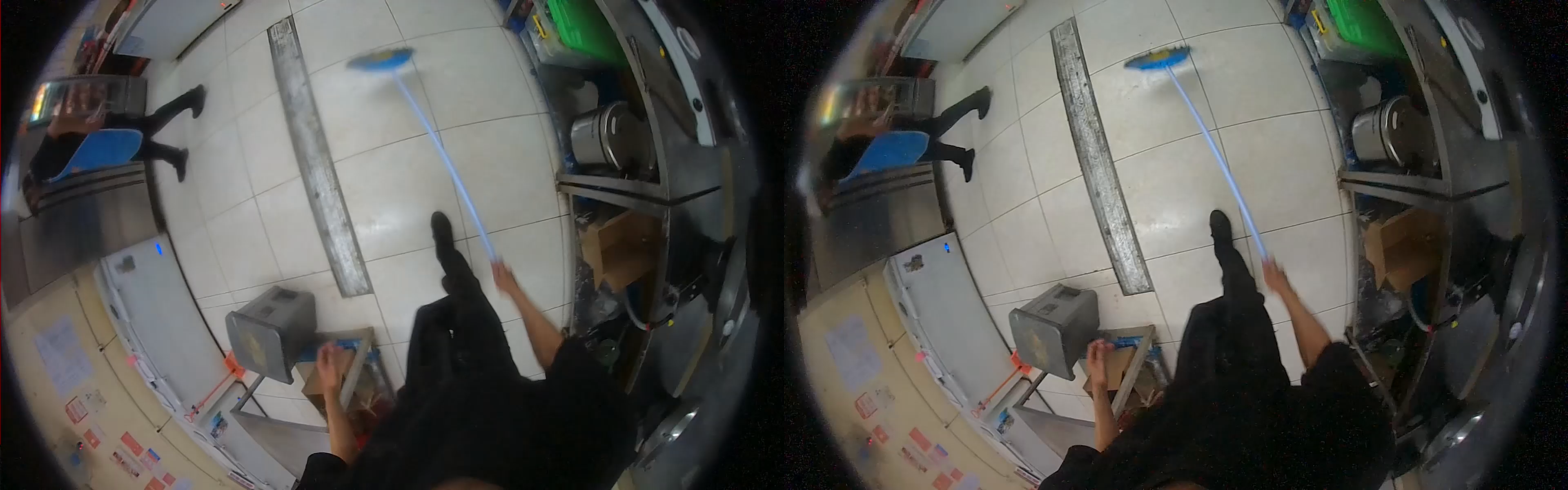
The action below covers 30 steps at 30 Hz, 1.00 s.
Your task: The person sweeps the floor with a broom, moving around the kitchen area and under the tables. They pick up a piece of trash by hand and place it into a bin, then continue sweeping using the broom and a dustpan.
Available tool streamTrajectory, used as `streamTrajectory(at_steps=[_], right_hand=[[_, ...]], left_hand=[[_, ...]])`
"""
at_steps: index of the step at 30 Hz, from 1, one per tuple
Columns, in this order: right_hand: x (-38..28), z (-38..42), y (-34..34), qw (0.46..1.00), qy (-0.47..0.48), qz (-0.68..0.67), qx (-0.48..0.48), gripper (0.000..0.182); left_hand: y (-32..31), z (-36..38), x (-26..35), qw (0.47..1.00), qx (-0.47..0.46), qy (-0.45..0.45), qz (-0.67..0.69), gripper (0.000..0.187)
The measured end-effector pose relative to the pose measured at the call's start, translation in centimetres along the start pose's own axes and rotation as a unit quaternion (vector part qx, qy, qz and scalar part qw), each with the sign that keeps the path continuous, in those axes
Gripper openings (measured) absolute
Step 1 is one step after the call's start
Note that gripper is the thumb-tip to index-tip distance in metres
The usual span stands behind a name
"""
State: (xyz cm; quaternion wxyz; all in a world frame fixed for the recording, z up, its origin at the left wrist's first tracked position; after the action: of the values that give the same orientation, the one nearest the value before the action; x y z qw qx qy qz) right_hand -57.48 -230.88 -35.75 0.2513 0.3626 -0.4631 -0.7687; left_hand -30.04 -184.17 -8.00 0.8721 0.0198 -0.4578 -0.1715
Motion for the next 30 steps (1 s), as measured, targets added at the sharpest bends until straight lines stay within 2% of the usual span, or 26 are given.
streamTrajectory(at_steps=[1, 2, 3, 4, 5, 6, 8, 11, 12, 13, 14, 15, 16, 17, 19, 20, 21, 22, 23, 24, 25, 26, 27, 28, 29, 30], right_hand=[[0.6, 6.5, 0.8, 0.956, -0.15, -0.095, -0.234, 0.052], [-0.3, 12.5, 3.7, 0.936, -0.237, -0.094, -0.242, 0.043], [1.1, 19.3, 2.2, 0.948, -0.186, -0.102, -0.237, 0.041], [-1.4, 22.1, 7.1, 0.945, -0.228, -0.129, -0.195, 0.043], [-2.9, 22.8, 9.1, 0.95, -0.214, -0.058, -0.219, 0.043], [-3.9, 20.3, 10.2, 0.953, -0.207, -0.054, -0.215, 0.043], [-5.4, 16.6, 11.8, 0.914, -0.298, 0.033, -0.273, 0.044], [-8.5, 0.6, 10.8, 0.938, -0.269, -0.011, -0.216, 0.049], [-7.8, -6.1, 5.9, 0.977, -0.159, -0.029, -0.14, 0.05], [-11.9, -15.2, 7.9, 0.976, -0.172, -0.064, -0.12, 0.051], [-13.0, -23.5, 5.3, 0.964, -0.216, -0.114, -0.103, 0.054], [-18.7, -31.5, 8.6, 0.943, -0.208, -0.187, -0.183, 0.056], [-23.4, -38.3, 11.0, 0.968, -0.136, -0.191, -0.09, 0.055], [-25.2, -40.1, 10.6, 0.968, -0.136, -0.192, -0.086, 0.055], [-28.6, -42.2, 7.8, 0.949, -0.157, -0.186, -0.197, 0.058], [-27.9, -38.5, 4.0, 0.999, -0.036, -0.008, -0.039, 0.051], [-26.8, -32.5, 0.5, 0.983, -0.088, -0.056, -0.151, 0.043], [-27.1, -25.2, -1.5, 0.972, -0.059, 0.089, -0.21, 0.039], [-28.4, -17.4, -1.0, 0.99, -0.066, -0.032, -0.118, 0.033], [-27.6, -7.9, -3.1, 0.954, -0.161, -0.052, -0.246, 0.028], [-30.3, -0.7, -0.4, 0.947, -0.219, -0.067, -0.225, 0.04], [-34.6, 3.4, 4.0, 0.912, -0.318, -0.129, -0.225, 0.039], [-37.8, 7.5, 6.1, 0.953, -0.228, -0.1, -0.173, 0.037], [-40.1, 9.5, 7.5, 0.955, -0.227, -0.091, -0.167, 0.037], [-43.2, 8.2, 8.6, 0.914, -0.333, -0.026, -0.23, 0.035], [-48.5, 0.1, 12.7, 0.896, -0.334, -0.044, -0.288, 0.034]], left_hand=[[-0.9, 0.5, -2.7, 0.997, -0.024, 0.064, 0.031, 0.021], [-0.8, 1.5, -7.0, 0.987, -0.043, 0.144, 0.049, 0.021], [-0.8, 2.5, -10.9, 0.971, -0.06, 0.224, 0.061, 0.02], [-0.5, 4.4, -12.0, 0.96, -0.065, 0.266, 0.058, 0.021], [0.2, 6.2, -12.1, 0.953, -0.061, 0.292, 0.051, 0.021], [1.1, 7.5, -11.3, 0.951, -0.058, 0.302, 0.044, 0.021], [2.3, 9.8, -10.5, 0.943, -0.059, 0.324, 0.04, 0.022], [3.2, 8.7, -9.0, 0.936, -0.07, 0.343, 0.039, 0.023], [3.3, 7.6, -8.8, 0.934, -0.078, 0.346, 0.04, 0.023], [3.7, 6.0, -8.4, 0.932, -0.087, 0.349, 0.037, 0.024], [4.1, 4.0, -8.0, 0.93, -0.097, 0.352, 0.036, 0.024], [4.8, 1.9, -7.7, 0.929, -0.106, 0.352, 0.036, 0.025], [5.8, -0.8, -7.3, 0.929, -0.112, 0.351, 0.036, 0.025], [7.8, -3.5, -6.3, 0.93, -0.114, 0.347, 0.034, 0.025], [11.7, -10.2, -4.2, 0.934, -0.123, 0.336, 0.02, 0.026], [13.6, -13.8, -2.7, 0.938, -0.124, 0.325, 0.01, 0.027], [15.7, -17.5, -1.0, 0.944, -0.12, 0.307, -0.001, 0.027], [17.5, -21.7, 0.7, 0.954, -0.106, 0.282, -0.005, 0.027], [19.4, -25.0, 2.3, 0.961, -0.085, 0.261, -0.005, 0.028], [21.2, -27.0, 4.2, 0.968, -0.045, 0.245, 0.025, 0.026], [22.9, -29.0, 6.2, 0.973, -0.007, 0.226, 0.054, 0.024], [24.8, -31.1, 7.4, 0.976, 0.073, 0.175, 0.111, 0.021], [27.1, -31.4, 6.5, 0.973, 0.076, 0.182, 0.118, 0.021], [30.4, -29.7, 4.4, 0.975, 0.075, 0.207, 0.042, 0.022], [32.6, -27.9, 2.5, 0.971, 0.071, 0.227, -0.035, 0.023], [34.3, -25.6, 0.8, 0.958, 0.066, 0.277, -0.042, 0.023]])
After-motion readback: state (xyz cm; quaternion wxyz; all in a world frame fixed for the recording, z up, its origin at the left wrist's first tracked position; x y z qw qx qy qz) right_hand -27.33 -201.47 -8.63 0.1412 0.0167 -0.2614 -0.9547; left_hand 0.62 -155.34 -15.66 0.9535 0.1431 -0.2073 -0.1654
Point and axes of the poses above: each hand's wrist, its own z-axis away from the middle knuckle, its own y-axis out of the back of the hand, x = y × z, the point moved 5 cm from there along -z, towards the middle knuckle, and after that the axes turned 14 degrees about z, right-handed, at the moved point
